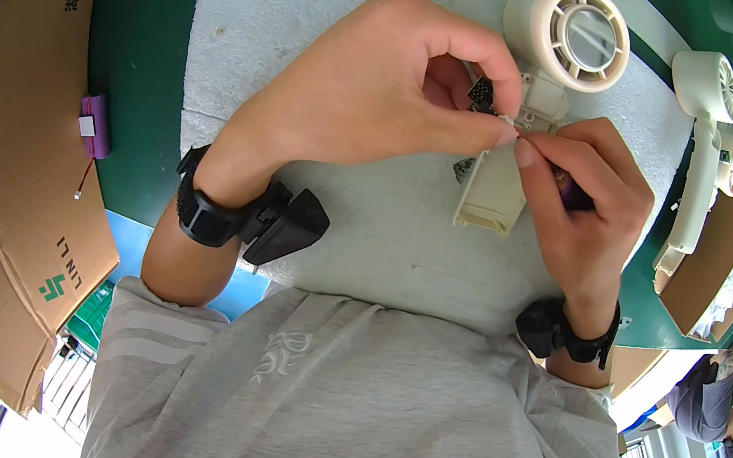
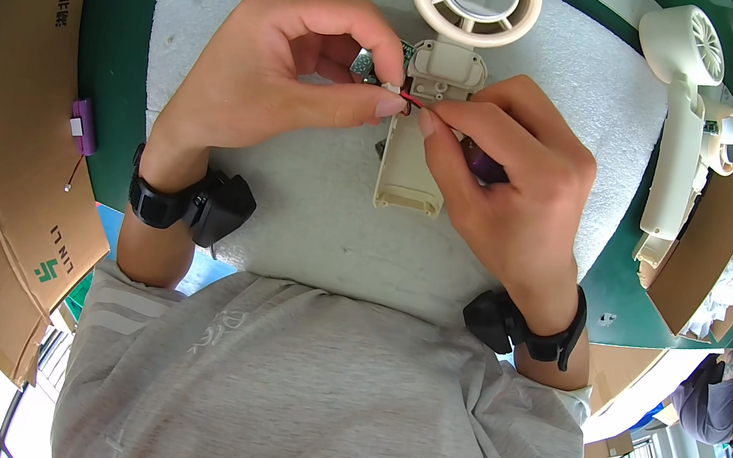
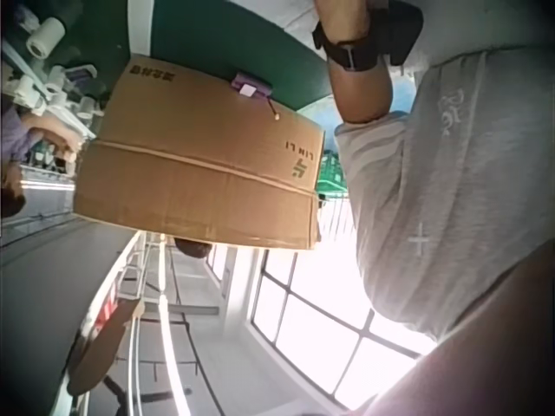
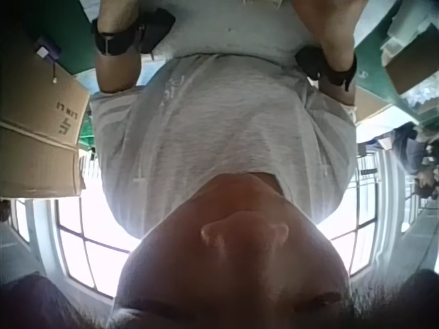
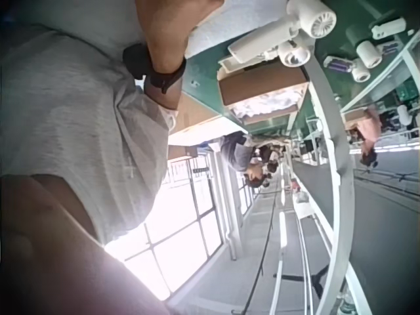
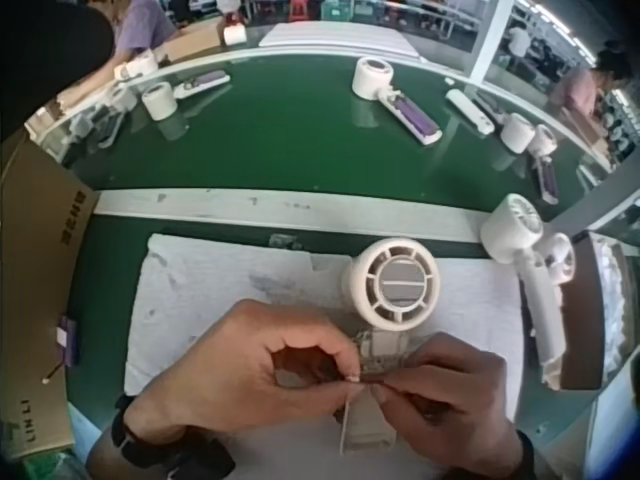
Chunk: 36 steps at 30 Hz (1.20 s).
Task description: The person assembles handheld fans by plugging battery pack wires into circuit boards, fitting the batteries and boards into the fan casings, and placing the fans on the assembly line. The person also unloads battery packs from a cardboard box onto the table.
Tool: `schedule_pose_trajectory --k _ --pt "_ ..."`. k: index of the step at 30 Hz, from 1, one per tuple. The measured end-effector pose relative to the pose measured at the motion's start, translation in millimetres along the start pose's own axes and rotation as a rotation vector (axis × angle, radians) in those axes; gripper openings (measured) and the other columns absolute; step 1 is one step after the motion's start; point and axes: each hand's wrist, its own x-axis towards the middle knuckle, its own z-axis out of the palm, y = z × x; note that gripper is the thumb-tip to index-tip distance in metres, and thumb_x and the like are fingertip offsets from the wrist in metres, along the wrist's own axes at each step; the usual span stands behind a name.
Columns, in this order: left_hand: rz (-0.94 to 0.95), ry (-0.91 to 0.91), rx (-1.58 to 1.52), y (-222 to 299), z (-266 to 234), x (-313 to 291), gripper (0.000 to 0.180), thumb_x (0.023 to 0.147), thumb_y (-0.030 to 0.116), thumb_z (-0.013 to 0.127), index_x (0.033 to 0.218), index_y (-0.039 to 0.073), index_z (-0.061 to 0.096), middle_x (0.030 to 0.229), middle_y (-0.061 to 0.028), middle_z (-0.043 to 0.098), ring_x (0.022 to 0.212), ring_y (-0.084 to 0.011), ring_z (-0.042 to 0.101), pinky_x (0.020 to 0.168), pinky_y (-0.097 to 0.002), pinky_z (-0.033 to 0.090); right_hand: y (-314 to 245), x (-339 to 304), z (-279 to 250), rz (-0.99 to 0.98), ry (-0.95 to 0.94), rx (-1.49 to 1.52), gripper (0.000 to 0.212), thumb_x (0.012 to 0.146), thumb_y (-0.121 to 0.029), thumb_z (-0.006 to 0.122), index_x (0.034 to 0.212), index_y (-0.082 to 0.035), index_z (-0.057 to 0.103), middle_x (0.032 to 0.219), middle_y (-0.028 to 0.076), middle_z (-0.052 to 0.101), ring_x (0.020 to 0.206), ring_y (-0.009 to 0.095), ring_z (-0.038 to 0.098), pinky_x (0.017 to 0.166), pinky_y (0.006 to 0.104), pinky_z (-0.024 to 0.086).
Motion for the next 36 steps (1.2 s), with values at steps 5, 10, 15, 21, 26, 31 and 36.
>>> schedule_pose_trajectory --k 5,10,15,21,26,31,36 --pt "-0.002 -0.064 -0.042 -1 -5 2 0.02 0.079 -0.009 0.07 0.096 -0.001 0.063 0.094 -0.0042 0.063 0.084 -0.0099 0.061 0.075 -0.0239 0.053 1 -2 2 0.036 0.004 0.006 0.014 0.076 0.001 0.074 0.09 -0.001 0.072 0.076 0.003 0.058 0.059 0.008 0.048 0.051 0.0216 0.035" --pt "-0.065 -0.135 -0.162 2 -8 2 0.03 0.078 -0.014 0.066 0.104 -0.002 0.061 0.103 -0.0058 0.062 0.092 -0.0126 0.062 0.082 -0.0263 0.055 4 -1 -4 0.012 -0.022 0.048 0.016 0.076 0.002 0.074 0.091 0.0 0.072 0.076 0.004 0.058 0.059 0.008 0.048 0.051 0.0216 0.035" --pt "-0.048 -0.12 -0.173 3 -11 2 0.033 0.077 -0.015 0.066 0.106 -0.002 0.061 0.104 -0.0062 0.062 0.093 -0.0124 0.062 0.083 -0.0261 0.055 8 -2 -5 -0.068 0.02 0.106 0.015 0.076 0.002 0.073 0.091 0.0 0.072 0.077 0.004 0.058 0.059 0.008 0.048 0.05 0.0213 0.034" --pt "-0.026 -0.099 -0.197 3 -10 2 0.035 0.077 -0.013 0.068 0.109 -0.001 0.061 0.106 -0.0063 0.063 0.092 -0.0121 0.063 0.082 -0.0241 0.055 9 0 -1 -0.048 0.061 0.035 0.017 0.071 0.001 0.077 0.087 -0.004 0.074 0.074 0.002 0.058 0.053 0.007 0.051 0.046 0.0212 0.037" --pt "-0.067 -0.062 -0.151 6 -9 3 0.037 0.075 -0.011 0.072 0.109 0.0 0.061 0.103 -0.0052 0.063 0.088 -0.0115 0.064 0.078 -0.0223 0.055 9 1 1 -0.051 0.081 0.019 0.017 0.071 0.001 0.077 0.087 -0.004 0.074 0.074 0.002 0.058 0.054 0.007 0.052 0.046 0.0208 0.039" --pt "-0.045 -0.005 -0.114 4 -8 2 0.037 0.074 -0.012 0.072 0.108 0.0 0.061 0.1 -0.0045 0.064 0.086 -0.0108 0.065 0.075 -0.0221 0.055 7 -1 1 -0.028 0.032 0.046 0.015 0.073 0.003 0.075 0.088 0.0 0.073 0.075 0.004 0.058 0.058 0.008 0.049 0.049 0.0208 0.035" --pt "-0.015 0.049 -0.108 -4 -6 -1 0.036 0.074 -0.012 0.072 0.106 0.0 0.063 0.098 -0.0046 0.064 0.085 -0.0101 0.064 0.074 -0.0223 0.055 6 -2 0 -0.026 0.026 0.044 0.015 0.073 0.002 0.076 0.087 0.0 0.072 0.075 0.004 0.058 0.058 0.008 0.049 0.049 0.0212 0.035"
